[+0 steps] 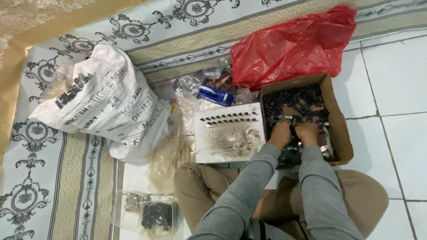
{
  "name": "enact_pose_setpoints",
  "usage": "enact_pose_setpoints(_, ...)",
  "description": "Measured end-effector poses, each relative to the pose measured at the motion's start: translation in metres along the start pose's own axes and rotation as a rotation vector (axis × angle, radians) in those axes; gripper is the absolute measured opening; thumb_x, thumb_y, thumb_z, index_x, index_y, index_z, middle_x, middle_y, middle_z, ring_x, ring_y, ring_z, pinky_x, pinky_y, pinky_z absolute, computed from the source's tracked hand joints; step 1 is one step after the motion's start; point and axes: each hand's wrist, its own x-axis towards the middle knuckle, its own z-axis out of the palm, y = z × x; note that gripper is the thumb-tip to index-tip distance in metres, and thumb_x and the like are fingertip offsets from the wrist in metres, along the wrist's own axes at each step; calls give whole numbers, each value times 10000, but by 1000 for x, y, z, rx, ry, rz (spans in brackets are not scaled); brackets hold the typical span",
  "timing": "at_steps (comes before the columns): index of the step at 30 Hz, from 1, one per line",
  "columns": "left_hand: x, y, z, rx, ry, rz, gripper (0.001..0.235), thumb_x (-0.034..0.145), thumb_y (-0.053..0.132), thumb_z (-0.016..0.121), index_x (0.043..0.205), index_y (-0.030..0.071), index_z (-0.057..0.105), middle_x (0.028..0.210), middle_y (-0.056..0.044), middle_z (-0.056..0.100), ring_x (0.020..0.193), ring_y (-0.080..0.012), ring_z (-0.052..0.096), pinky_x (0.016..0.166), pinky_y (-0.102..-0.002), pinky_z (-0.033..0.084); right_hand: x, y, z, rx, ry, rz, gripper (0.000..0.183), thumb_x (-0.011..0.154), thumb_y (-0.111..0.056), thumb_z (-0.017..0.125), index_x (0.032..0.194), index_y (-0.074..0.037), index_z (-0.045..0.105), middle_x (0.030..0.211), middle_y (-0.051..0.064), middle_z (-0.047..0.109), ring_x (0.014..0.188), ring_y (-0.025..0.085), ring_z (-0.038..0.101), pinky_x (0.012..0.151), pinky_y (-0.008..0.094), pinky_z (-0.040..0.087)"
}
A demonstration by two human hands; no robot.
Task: The person sits on the floor and repeatedly picks small black plastic parts from a cardboard box, then places them onto a white board with pre-drilled holes. The person handles the parts one at a time, arranging them in rows on the board.
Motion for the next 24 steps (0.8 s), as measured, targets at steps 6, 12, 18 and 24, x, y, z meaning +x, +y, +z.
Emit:
enact_pose_setpoints(6,-5,-9,25,139,63,124,144,859,-51,585,889,-142,693,815,-323,690,800,-436,711,664,-495,615,17,3,0,-145,-105,18,265,900,-93,576,857,92,761,866,288,745,874,399,730,627,473,609)
enact_pose_setpoints(12,2,-5,36,255,92,121,157,887,-22,569,774,-70,667,723,-249,661,664,-317,682,561,-399,601,-66,-53,-63,22,-111,52,387,862,-227,595,978,83,795,900,309,735,888,401,699,628,495,553)
enact_pose_setpoints(18,-36,33,-22,-172,145,114,203,912,25,535,796,-109,633,692,-279,617,620,-348,644,511,-440,562,-86,-75,-103,12,-6,42,389,918,-266,646,1163,3,785,1063,254,755,992,390,708,799,465,596)
enact_pose_setpoints(24,-126,55,-112,-617,245,-1,258,997,44,628,1224,-66,685,1088,-296,689,969,-398,702,781,-437,602,-144,-104,-105,466,84,-119,271,867,-123,792,1120,-41,742,888,182,738,760,261,725,627,388,588)
